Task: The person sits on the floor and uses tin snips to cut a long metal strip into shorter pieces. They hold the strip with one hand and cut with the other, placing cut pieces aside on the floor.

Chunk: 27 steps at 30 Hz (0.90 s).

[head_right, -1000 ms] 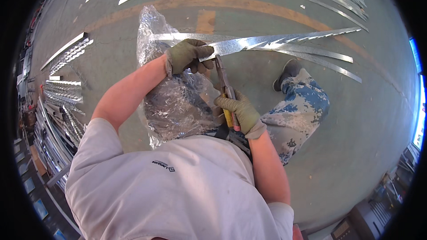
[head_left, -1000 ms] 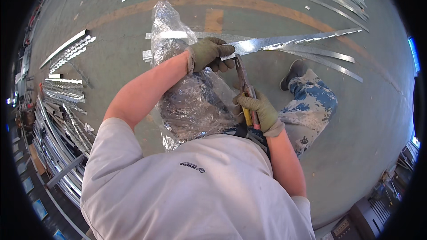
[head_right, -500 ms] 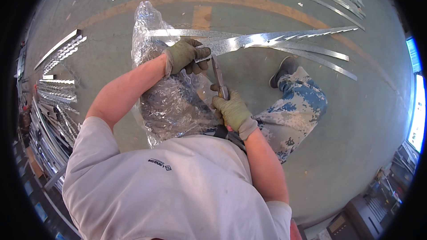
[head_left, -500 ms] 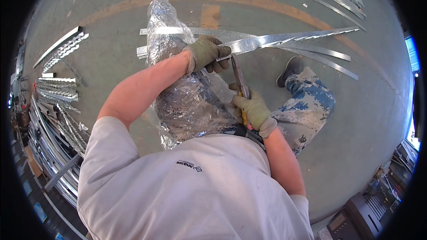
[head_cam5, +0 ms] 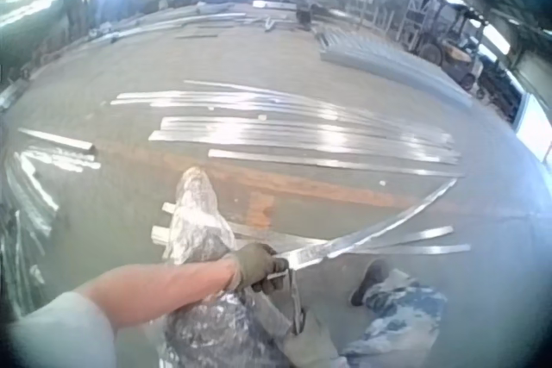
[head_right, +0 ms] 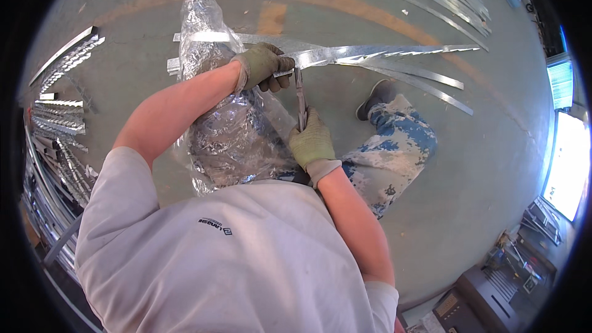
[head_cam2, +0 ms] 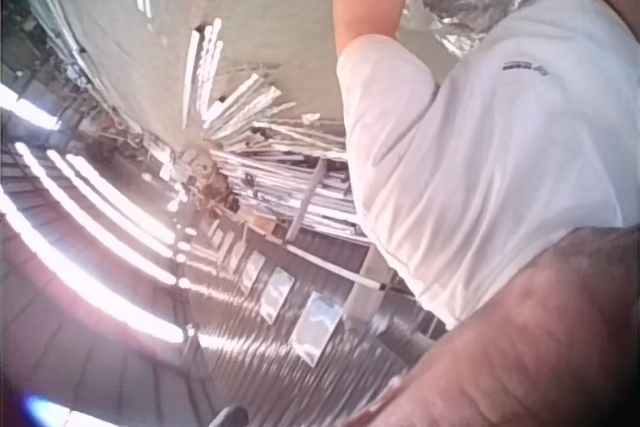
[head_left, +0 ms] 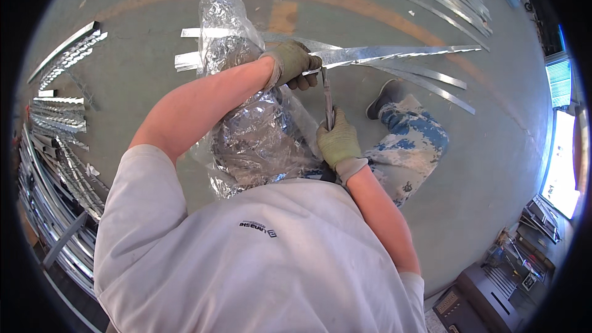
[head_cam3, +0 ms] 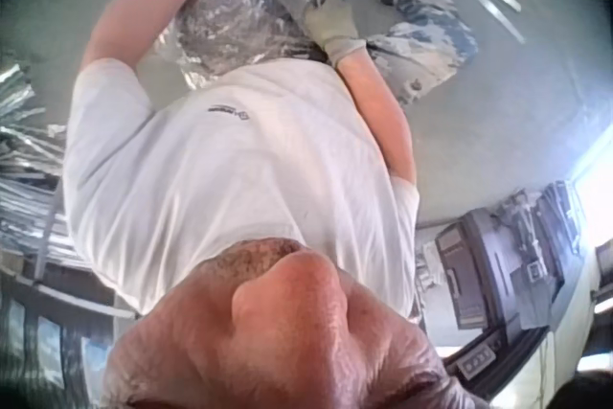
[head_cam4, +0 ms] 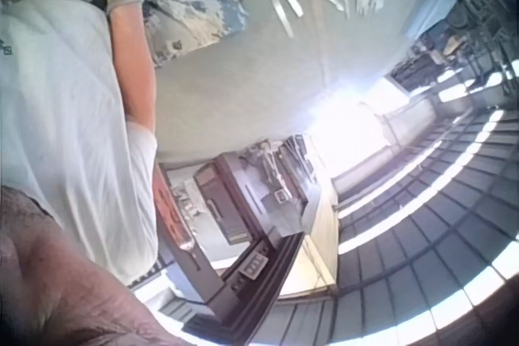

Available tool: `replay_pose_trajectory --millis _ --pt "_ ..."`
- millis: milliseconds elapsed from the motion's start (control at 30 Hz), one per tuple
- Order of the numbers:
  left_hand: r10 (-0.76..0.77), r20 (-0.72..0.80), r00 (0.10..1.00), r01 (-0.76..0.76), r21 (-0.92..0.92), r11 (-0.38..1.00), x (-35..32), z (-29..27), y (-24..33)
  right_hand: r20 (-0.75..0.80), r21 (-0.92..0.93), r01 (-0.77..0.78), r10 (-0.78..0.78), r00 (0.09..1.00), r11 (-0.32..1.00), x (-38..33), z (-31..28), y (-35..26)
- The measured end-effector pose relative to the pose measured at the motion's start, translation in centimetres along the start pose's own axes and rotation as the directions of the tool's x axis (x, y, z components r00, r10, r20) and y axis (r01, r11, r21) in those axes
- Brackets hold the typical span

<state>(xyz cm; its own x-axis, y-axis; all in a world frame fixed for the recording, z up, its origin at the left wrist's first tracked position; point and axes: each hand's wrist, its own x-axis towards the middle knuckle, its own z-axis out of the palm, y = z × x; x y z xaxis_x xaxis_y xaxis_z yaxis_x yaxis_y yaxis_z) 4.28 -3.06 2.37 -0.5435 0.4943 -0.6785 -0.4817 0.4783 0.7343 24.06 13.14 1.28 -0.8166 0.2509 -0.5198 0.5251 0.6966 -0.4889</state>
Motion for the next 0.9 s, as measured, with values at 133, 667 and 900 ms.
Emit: replay_pose_trajectory --millis 133,667,900 --pt "0.07 -0.014 0.997 -0.07 -0.013 0.997 -0.3 0.0 -0.1 -0.027 0.016 0.007 -0.007 1.0 1.0 -0.2 -0.6 -0.4" --pt "0.026 -0.065 0.998 -0.023 0.043 0.999 3.2 1.2 -0.2 -0.077 -0.11 -0.118 0.11 0.991 0.987 1.0 -0.1 -2.1" --pt "0.145 -0.021 0.989 -0.145 -0.023 0.989 3.0 1.8 -0.1 -0.066 -0.021 -0.103 0.101 0.993 0.994 0.9 -1.1 -0.7"
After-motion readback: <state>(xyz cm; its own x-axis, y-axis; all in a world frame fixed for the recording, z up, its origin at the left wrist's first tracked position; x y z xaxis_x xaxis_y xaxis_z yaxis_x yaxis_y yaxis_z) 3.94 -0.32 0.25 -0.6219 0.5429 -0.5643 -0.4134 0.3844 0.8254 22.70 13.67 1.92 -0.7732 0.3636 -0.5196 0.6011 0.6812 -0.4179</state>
